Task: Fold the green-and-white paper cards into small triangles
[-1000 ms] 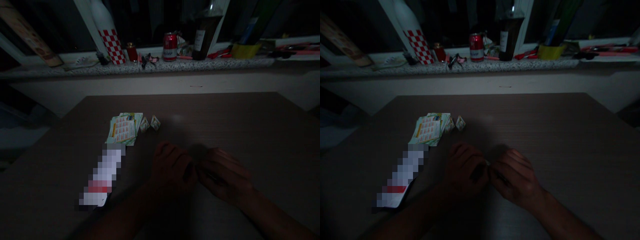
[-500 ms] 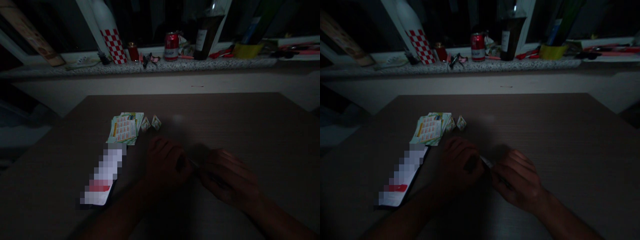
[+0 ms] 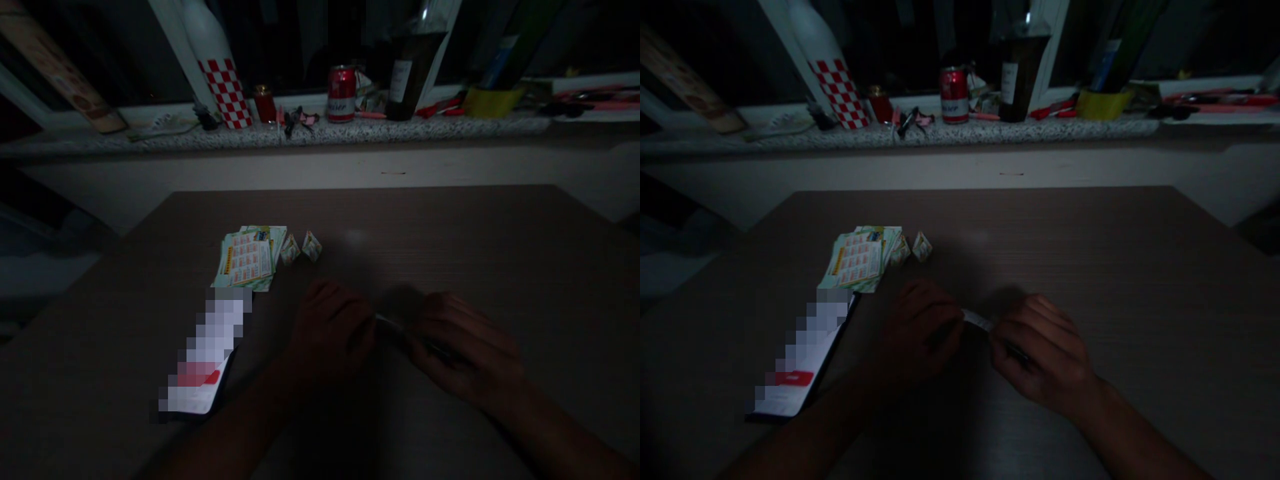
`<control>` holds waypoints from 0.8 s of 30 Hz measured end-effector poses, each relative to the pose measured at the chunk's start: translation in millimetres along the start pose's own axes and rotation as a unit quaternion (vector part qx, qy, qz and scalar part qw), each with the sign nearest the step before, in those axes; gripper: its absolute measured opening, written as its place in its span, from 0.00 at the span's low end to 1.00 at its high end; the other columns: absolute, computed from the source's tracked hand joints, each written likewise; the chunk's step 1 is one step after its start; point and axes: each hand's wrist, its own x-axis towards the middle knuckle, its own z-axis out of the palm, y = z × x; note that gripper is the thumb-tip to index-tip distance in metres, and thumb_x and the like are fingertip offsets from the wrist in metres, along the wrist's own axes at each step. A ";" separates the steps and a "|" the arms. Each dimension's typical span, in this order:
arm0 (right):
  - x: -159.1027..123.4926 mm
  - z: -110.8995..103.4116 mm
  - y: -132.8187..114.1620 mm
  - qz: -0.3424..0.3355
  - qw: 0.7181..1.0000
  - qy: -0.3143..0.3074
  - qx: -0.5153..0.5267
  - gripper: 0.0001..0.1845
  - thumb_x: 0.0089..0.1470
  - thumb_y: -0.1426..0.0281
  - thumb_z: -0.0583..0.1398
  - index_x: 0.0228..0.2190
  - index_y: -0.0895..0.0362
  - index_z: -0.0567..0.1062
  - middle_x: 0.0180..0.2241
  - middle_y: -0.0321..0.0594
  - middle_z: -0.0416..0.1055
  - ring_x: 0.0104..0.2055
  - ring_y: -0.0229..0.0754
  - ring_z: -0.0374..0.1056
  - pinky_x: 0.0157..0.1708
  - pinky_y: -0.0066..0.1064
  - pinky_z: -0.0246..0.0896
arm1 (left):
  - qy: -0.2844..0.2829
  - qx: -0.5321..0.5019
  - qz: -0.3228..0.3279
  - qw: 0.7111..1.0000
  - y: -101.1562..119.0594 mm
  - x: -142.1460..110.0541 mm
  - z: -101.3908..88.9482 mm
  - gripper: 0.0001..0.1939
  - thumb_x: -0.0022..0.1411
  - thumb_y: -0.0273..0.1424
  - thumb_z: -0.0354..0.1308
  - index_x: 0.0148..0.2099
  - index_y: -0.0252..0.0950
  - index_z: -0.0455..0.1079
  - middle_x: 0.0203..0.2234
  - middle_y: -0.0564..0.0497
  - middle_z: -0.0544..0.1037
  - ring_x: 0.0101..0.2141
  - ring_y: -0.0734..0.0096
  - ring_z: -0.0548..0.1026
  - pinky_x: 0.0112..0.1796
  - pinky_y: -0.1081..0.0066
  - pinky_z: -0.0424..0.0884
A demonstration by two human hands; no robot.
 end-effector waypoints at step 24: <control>-1.6 -4.8 8.1 0.035 0.997 0.026 -0.067 0.10 0.42 0.79 0.63 0.27 0.55 0.72 0.25 0.37 0.71 0.28 0.42 0.69 0.29 0.37 0.64 | -0.005 -0.031 0.062 0.998 11.3 -3.8 0.5 0.03 0.55 0.24 0.59 0.30 0.36 0.69 0.25 0.55 0.77 0.29 0.75 0.72 0.39 0.66 0.66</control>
